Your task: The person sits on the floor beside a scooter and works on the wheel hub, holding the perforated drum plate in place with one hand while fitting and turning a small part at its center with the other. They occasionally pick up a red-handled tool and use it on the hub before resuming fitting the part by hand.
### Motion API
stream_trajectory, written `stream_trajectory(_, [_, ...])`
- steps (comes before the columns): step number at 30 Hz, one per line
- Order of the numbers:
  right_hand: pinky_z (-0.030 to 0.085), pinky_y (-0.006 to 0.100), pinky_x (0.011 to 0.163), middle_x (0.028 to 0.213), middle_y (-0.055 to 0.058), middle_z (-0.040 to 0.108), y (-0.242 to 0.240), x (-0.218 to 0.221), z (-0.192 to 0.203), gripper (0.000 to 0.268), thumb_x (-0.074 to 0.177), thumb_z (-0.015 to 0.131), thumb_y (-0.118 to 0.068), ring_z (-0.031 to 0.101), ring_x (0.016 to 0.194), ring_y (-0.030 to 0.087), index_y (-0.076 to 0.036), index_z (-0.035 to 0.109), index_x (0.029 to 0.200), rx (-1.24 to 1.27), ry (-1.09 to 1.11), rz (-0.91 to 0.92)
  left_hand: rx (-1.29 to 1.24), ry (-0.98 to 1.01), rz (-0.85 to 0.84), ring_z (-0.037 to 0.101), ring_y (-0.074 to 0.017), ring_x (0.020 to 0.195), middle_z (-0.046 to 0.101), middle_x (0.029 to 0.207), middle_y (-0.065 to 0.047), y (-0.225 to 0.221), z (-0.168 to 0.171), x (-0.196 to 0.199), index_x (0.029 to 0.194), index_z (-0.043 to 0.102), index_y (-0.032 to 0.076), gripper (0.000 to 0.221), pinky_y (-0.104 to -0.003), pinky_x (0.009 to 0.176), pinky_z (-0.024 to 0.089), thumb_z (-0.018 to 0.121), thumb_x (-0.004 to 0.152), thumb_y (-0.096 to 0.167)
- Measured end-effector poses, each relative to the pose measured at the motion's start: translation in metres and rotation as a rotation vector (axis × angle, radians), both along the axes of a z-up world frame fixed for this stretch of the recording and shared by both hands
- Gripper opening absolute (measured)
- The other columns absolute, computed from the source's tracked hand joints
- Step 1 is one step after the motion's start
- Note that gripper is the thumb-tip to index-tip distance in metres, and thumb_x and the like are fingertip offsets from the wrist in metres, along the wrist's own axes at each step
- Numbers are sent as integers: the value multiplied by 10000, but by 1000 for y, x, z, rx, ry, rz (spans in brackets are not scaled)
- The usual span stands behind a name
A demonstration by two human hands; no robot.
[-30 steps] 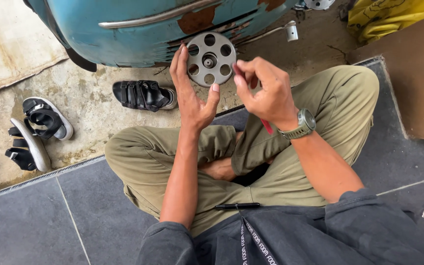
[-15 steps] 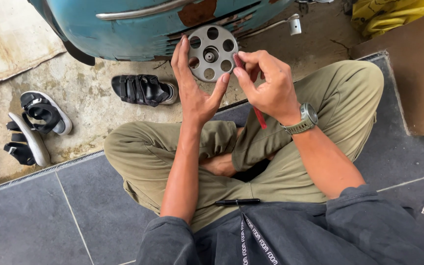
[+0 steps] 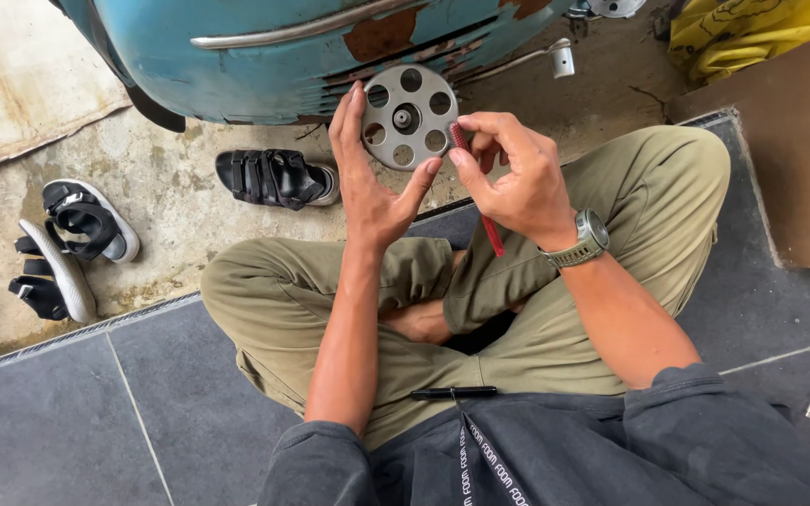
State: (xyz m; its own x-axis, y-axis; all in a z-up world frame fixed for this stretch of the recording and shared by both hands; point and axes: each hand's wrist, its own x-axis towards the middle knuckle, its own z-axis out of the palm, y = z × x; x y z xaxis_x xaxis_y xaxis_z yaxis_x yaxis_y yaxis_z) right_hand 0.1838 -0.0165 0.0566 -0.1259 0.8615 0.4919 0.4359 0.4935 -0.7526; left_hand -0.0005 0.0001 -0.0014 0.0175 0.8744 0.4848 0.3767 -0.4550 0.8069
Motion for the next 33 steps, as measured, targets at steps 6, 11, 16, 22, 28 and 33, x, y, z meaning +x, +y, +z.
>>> stream_trajectory(6, [458, 265, 655, 834, 65, 615, -2, 1, -1, 316, 913, 720, 86, 493, 682, 147, 61, 623, 1213, 13, 67, -39, -3, -36, -14, 474, -331, 1482, 390, 1602, -149, -3, 6, -4, 1586, 314, 80, 944, -446, 1265, 437, 882, 865, 299])
stream_trajectory(11, [441, 262, 636, 784, 41, 578, -2, 2, 0, 355, 915, 691, 88, 470, 649, 140, 45, 602, 1256, 1, 67, -55, 4, -39, -19, 459, -335, 1494, 376, 1616, -152, -4, 6, -4, 1586, 312, 77, 946, -443, 1269, 429, 887, 861, 276])
stream_trajectory(16, [446, 256, 619, 796, 48, 579, -4, 0, -2, 346, 922, 697, 85, 474, 649, 138, 58, 625, 1259, 0, 51, -34, 11, -26, -24, 453, -320, 1520, 367, 1637, -130, -4, 3, -6, 1594, 310, 108, 979, -442, 1301, 430, 926, 848, 258])
stream_trajectory(22, [444, 279, 589, 784, 47, 582, -3, -2, 1, 327, 883, 708, 85, 496, 638, 157, 35, 638, 1199, -24, -14, 83, 8, -30, -37, 452, -313, 1526, 369, 1640, -123, -2, 4, -8, 1593, 316, 114, 971, -441, 1312, 431, 928, 853, 258])
stream_trajectory(28, [452, 299, 600, 810, 67, 602, -2, -1, 2, 350, 914, 710, 98, 514, 649, 181, 38, 633, 1251, 44, -83, 50, 2, -27, -58, 430, -316, 1546, 353, 1651, -125, -4, 4, -9, 1601, 301, 115, 973, -438, 1328, 415, 927, 865, 232])
stream_trajectory(33, [465, 296, 589, 821, 91, 647, -1, -6, 5, 312, 898, 738, 97, 545, 639, 183, 89, 666, 1202, 97, -101, 45, 18, -5, -58, 427, -316, 1550, 343, 1656, -120, -2, -1, -10, 1606, 290, 133, 976, -444, 1329, 424, 927, 881, 279])
